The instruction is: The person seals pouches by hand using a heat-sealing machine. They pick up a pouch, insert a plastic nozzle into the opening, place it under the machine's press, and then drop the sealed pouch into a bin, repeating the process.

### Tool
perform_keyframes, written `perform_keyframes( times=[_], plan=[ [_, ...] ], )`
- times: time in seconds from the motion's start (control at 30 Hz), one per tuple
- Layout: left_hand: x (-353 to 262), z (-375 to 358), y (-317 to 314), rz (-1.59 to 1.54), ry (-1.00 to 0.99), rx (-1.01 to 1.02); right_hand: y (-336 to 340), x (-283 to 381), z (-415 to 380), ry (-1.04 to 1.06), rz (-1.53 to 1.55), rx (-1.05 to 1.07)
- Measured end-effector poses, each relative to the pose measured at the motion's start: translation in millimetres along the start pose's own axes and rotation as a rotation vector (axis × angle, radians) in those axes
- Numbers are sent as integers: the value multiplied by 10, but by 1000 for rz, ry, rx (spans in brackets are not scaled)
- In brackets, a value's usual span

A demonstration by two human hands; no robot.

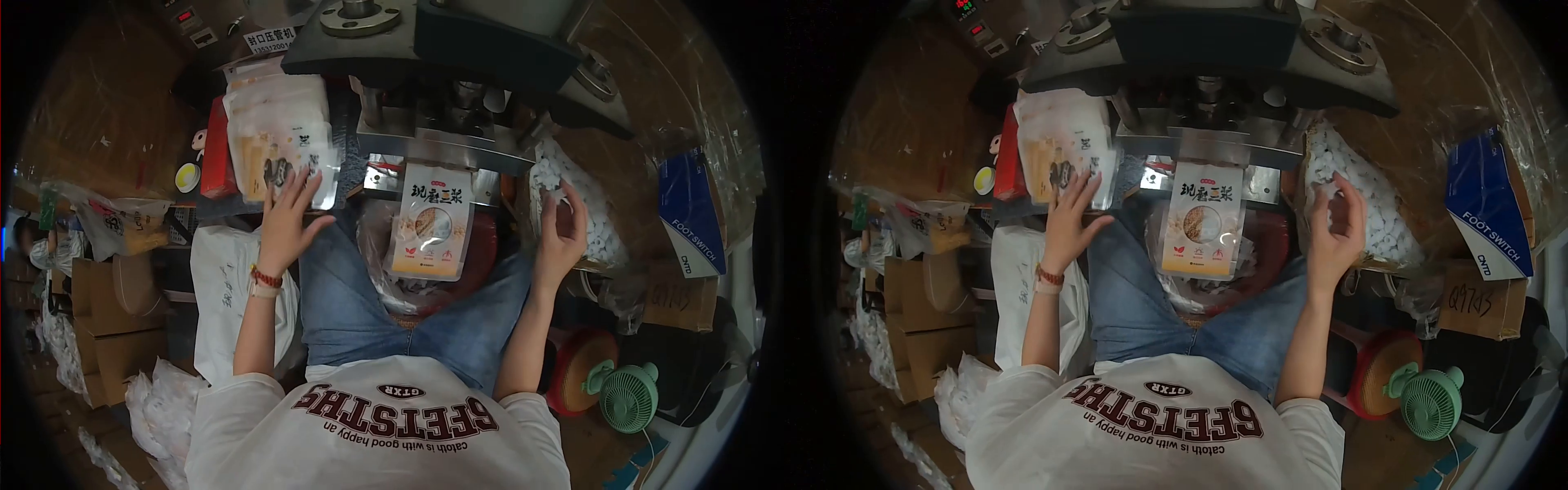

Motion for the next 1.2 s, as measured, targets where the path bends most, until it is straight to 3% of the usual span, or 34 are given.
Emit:
perform_keyframes(
  times=[0.07,0.1,0.17,0.2,0.27,0.3,0.4,0.53,0.57,0.7,0.77,0.8,0.87,0.9,0.97,1.0,1.03,1.07,1.1,1.2],
  plan=[
    [-127,-156,71,-40,-79,-21,-206,212,-262,-201,719,160],
    [-121,-212,101,-272,46,-85,-288,347,-379,-181,811,266],
    [-181,-227,197,-656,263,-213,-388,656,-540,-107,829,414],
    [-273,-224,235,-658,266,-211,-426,722,-596,-31,794,463],
    [-512,-199,381,-667,55,-330,-546,846,-658,161,644,461],
    [-663,-190,467,-638,-6,-352,-613,969,-635,357,456,461],
    [-916,-185,627,-412,-143,-370,-785,916,-711,543,213,543],
    [-838,-168,676,-197,-242,-490,-579,1001,-644,525,279,414],
    [-841,-162,685,-194,-243,-493,-567,992,-646,442,337,394],
    [-983,-127,648,-410,-288,-373,-655,916,-668,403,262,544],
    [-1061,-100,681,-587,-282,-307,-633,978,-656,603,267,606],
    [-1100,-101,671,-590,-286,-307,-603,975,-618,603,263,603],
    [-1162,-96,581,-952,-192,-144,-551,933,-561,493,292,658],
    [-1197,-103,501,-955,-191,-142,-553,905,-559,490,290,660],
    [-1205,-104,10,-1164,150,221,-594,717,-511,269,95,547],
    [-1271,-71,-188,-1391,322,269,-535,610,-482,184,50,546],
    [-1320,16,-236,-1389,321,260,-415,626,-395,85,94,474],
    [-1336,92,-311,-1595,465,263,-286,643,-301,-18,135,404],
    [-1328,143,-372,-1798,621,270,-148,603,-194,50,61,306],
    [-1323,474,-298,-1886,642,307,101,504,131,174,-321,126]
  ],
)
Point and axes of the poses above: each hand's wrist, its own z-axis towards the middle knuckle, its own y-axis out of the back of the hand, x = y × z, the point moved 4 cm from there along z, towards the middle knuckle, and after that the axes turned 1 degree about -z, right-handed, at the moved point
